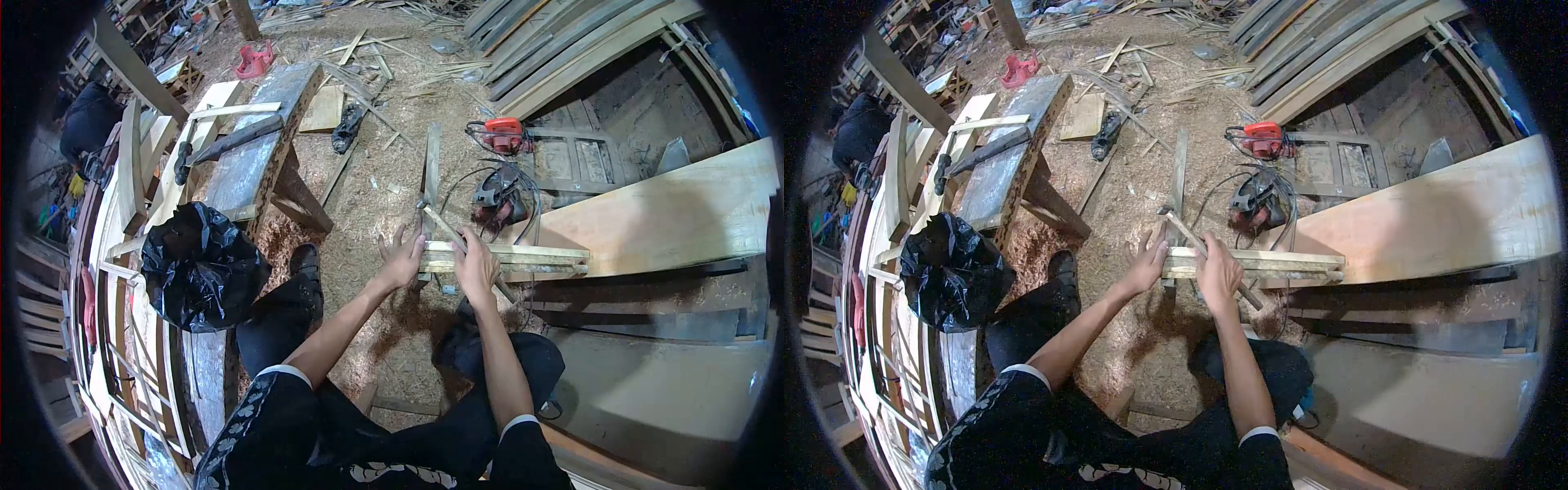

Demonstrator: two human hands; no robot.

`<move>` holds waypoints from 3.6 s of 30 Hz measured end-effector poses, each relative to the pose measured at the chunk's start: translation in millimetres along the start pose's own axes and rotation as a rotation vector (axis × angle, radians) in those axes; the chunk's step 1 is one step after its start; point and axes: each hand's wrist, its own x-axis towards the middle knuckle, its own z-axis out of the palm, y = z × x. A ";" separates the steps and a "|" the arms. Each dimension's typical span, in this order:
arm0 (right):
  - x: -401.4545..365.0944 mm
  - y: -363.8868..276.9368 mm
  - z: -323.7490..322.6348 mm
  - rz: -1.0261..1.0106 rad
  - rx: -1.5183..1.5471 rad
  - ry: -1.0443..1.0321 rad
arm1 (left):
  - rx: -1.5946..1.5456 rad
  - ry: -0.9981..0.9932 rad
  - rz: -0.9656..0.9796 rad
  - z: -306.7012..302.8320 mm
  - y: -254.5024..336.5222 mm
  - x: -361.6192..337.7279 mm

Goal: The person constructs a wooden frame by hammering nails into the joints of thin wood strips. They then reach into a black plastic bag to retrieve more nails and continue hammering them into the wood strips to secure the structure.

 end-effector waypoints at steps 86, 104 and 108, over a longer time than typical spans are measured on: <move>-34.4 -43.9 -70.3 -0.328 -0.336 -0.180 | 0.087 0.055 0.046 -14.2 20.8 -9.2; -35.5 -55.4 -77.5 -0.342 -0.170 -0.015 | 0.038 0.077 0.030 -11.5 24.1 -11.4; -38.7 -43.2 -66.1 -0.365 -0.348 -0.117 | 0.087 0.121 0.039 -2.3 15.8 -9.9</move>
